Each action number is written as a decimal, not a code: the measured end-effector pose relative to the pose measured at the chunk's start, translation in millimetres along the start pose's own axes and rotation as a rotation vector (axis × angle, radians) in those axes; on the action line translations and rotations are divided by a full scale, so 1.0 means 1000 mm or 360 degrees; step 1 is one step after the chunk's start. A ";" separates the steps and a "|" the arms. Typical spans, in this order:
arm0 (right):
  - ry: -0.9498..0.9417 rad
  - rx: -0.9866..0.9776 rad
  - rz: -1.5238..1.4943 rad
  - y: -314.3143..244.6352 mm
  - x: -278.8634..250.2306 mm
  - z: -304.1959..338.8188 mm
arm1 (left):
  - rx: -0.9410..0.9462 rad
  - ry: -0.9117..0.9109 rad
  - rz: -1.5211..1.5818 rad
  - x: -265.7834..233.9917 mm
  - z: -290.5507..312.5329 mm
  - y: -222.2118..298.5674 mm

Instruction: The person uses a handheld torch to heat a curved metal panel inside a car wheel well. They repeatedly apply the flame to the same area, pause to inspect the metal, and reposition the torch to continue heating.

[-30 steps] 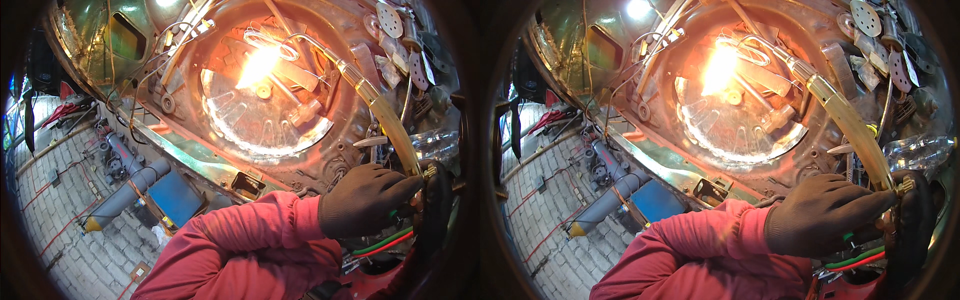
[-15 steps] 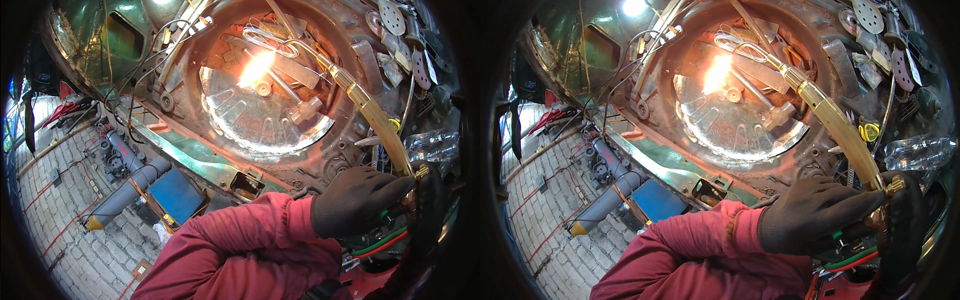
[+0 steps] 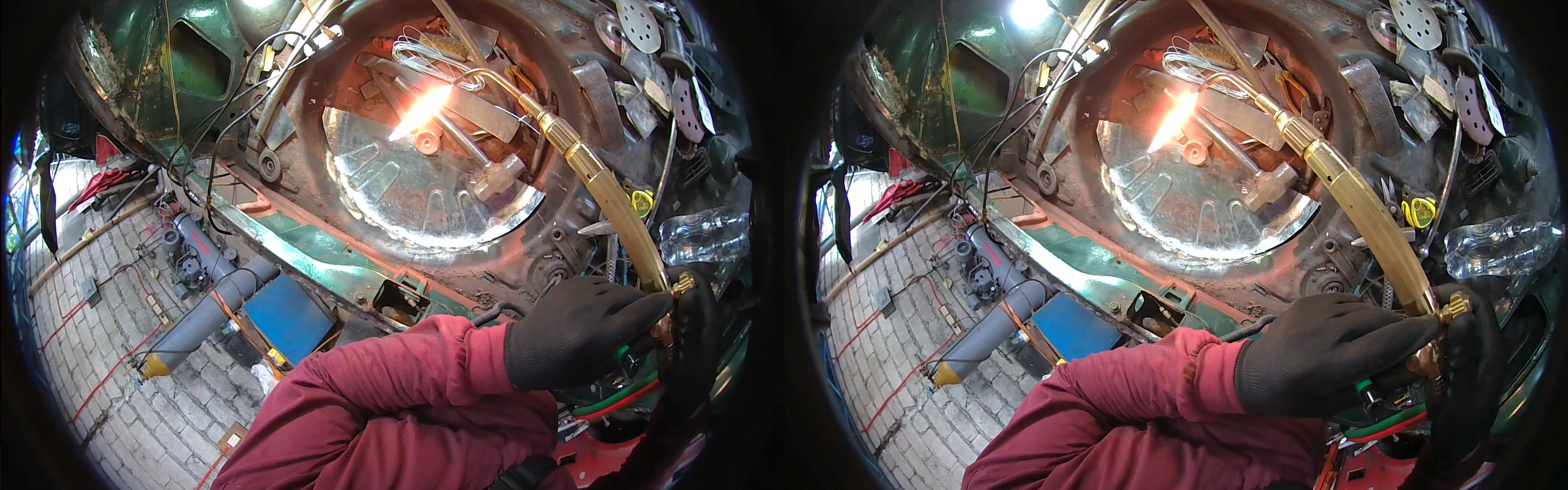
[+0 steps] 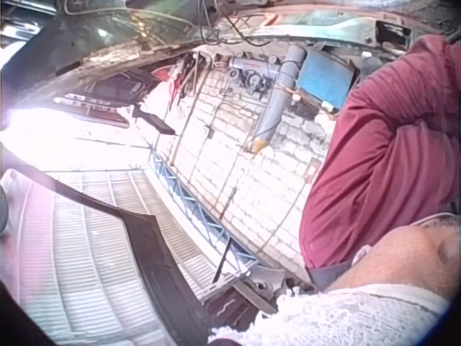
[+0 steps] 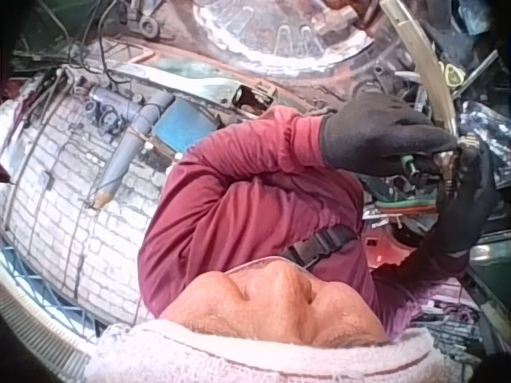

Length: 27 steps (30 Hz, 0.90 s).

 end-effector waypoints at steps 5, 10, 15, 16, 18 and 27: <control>0.0055 0.0089 -0.0070 -0.003 0.004 0.001 | -0.0027 0.0029 0.0013 0.003 0.002 -0.001; -0.0040 0.0147 -0.0231 -0.007 0.004 -0.003 | -0.0032 -0.0007 -0.0004 0.002 0.003 -0.002; -0.0043 0.0062 -0.0287 -0.005 0.006 -0.004 | 0.0008 -0.0008 0.0002 0.003 0.002 -0.003; -0.0086 0.0088 -0.0333 -0.006 0.005 -0.006 | -0.0002 -0.0019 0.0002 0.003 0.002 -0.003; -0.0113 0.0136 -0.0432 -0.004 0.005 -0.006 | -0.0024 -0.0042 0.0001 0.003 0.002 -0.003; -0.0097 0.0210 -0.0461 0.001 0.005 -0.002 | -0.0061 -0.0094 -0.0012 0.005 0.003 -0.002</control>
Point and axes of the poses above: each hand's wrist, its own z-axis away from the middle knuckle, its own x-axis out of the palm, y = z × x, the point moved 2 cm from there along -z, towards the middle knuckle, and after that the axes turned 3 degrees about -x, right-handed, at the moved point
